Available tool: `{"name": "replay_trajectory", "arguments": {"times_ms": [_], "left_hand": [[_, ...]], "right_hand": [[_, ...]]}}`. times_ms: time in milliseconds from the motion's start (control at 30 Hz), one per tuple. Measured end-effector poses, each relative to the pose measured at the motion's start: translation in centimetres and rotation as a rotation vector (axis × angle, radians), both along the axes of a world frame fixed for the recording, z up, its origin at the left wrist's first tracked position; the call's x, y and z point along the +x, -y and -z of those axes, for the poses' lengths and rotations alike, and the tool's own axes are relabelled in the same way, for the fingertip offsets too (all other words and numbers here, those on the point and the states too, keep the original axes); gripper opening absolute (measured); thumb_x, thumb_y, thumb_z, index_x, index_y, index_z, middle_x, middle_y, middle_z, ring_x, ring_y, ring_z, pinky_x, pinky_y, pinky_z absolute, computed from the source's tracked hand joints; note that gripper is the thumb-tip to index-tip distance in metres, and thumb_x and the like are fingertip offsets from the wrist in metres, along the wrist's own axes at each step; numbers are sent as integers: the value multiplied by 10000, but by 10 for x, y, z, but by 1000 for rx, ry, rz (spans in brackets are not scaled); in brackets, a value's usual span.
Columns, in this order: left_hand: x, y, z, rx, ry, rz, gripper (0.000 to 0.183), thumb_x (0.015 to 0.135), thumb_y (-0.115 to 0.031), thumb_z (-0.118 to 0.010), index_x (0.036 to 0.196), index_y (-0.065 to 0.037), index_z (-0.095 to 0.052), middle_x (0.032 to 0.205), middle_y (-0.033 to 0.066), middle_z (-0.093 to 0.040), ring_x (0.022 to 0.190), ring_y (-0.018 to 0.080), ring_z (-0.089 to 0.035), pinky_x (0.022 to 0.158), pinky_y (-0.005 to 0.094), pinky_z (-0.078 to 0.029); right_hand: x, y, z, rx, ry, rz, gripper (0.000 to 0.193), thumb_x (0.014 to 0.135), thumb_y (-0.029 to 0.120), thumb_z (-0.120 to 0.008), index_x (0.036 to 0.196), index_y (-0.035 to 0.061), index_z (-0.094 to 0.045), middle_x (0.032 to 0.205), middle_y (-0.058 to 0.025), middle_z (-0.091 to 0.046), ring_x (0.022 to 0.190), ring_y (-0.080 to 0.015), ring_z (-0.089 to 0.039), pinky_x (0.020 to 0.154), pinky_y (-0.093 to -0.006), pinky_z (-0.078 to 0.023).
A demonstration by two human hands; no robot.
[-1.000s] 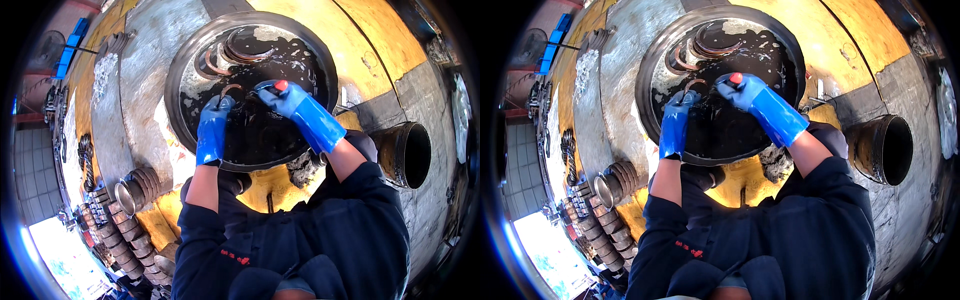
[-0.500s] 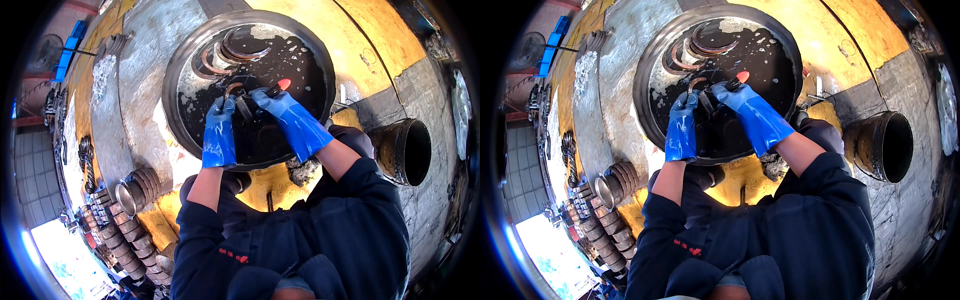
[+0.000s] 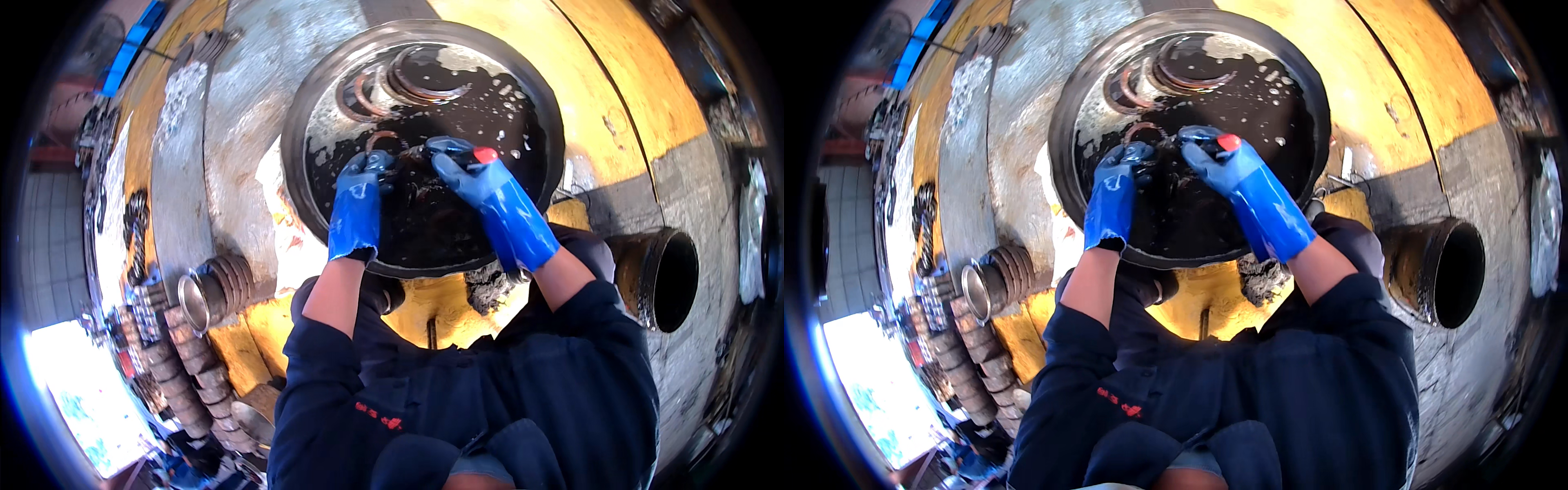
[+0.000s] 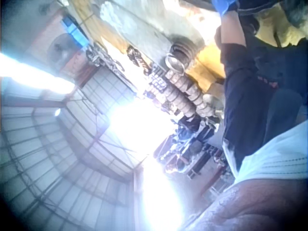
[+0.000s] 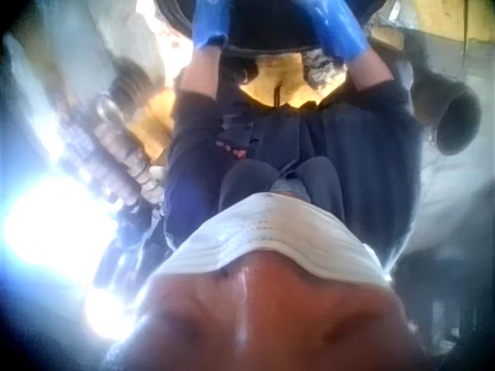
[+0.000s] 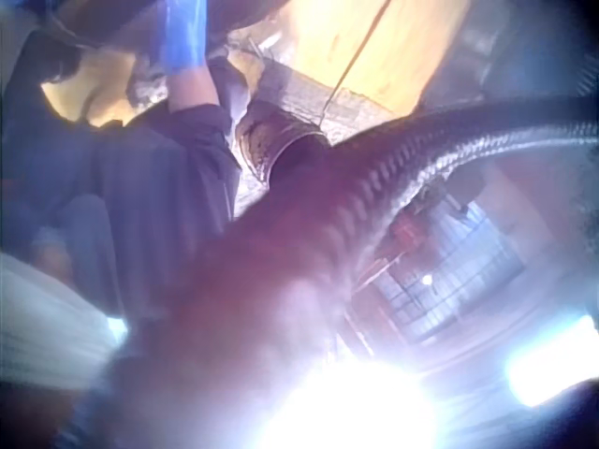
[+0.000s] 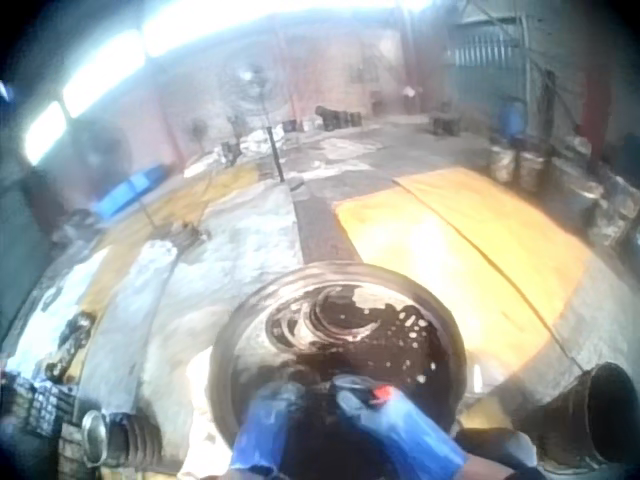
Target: The person uses a brush and their hands to scrub metal rings and industrial parts inside a bucket of dark liquid, then places the parts onto a cloth on the floor.
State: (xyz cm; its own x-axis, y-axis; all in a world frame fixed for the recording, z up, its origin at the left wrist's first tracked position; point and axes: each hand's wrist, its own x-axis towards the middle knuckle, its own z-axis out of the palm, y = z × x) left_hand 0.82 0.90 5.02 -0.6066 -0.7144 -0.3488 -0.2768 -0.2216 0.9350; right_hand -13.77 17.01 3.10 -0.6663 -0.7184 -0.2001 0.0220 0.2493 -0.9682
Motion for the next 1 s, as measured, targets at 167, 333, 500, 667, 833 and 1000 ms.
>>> {"name": "replay_trajectory", "arguments": {"times_ms": [167, 333, 500, 667, 833, 1000], "left_hand": [[1, -7, -12, -504, -43, 200, 380, 1009, -293, -608, 1195, 31, -677, 1113, 164, -727, 1012, 266, -677, 905, 364, -506], [-14, 25, 39, -733, -40, 192, 298, 981, -269, -631, 1147, -31, -701, 1017, 154, -732, 921, 264, -678, 825, 358, -530], [-20, 19, 15, -1164, 481, 433, 227, 916, -260, -650, 1108, -157, -715, 973, 69, -753, 868, 280, -735, 765, 395, -580], [46, 65, -34, -666, -257, -281, 403, 999, -343, -633, 1282, -57, -668, 1047, 180, -751, 929, 268, -707, 878, 376, -544], [110, 128, -38, -603, 186, -375, 399, 993, -317, -591, 1205, 5, -696, 1095, 234, -735, 1007, 328, -704, 917, 382, -510], [120, 170, 42, -447, 260, -259, 393, 942, -353, -619, 1107, -14, -728, 1014, 269, -720, 943, 409, -704, 852, 444, -530]], "right_hand": [[-21, -10, 24, -81, -601, -94, 334, 968, 267, -684, 1255, 96, -699, 1229, -162, -717, 1168, -309, -678, 1024, -382, -516], [-18, -26, 37, -83, -480, -19, 301, 977, 156, -663, 1250, 35, -693, 1204, -172, -724, 1141, -291, -691, 1013, -370, -516], [12, -66, 35, -104, -769, -244, 273, 935, 71, -687, 1205, 41, -715, 1163, -163, -734, 1096, -290, -710, 983, -373, -532], [28, -90, 49, -81, -794, -133, 308, 915, 82, -722, 1219, 31, -714, 1182, -150, -738, 1102, -289, -712, 988, -361, -533], [38, -87, 45, 62, -739, -97, 306, 915, 97, -729, 1220, 71, -722, 1151, -126, -750, 1092, -267, -715, 968, -358, -543], [46, -86, 32, 131, -796, -110, 295, 907, 87, -707, 1200, 111, -727, 1142, -109, -747, 1078, -291, -717, 932, -352, -556]]}}
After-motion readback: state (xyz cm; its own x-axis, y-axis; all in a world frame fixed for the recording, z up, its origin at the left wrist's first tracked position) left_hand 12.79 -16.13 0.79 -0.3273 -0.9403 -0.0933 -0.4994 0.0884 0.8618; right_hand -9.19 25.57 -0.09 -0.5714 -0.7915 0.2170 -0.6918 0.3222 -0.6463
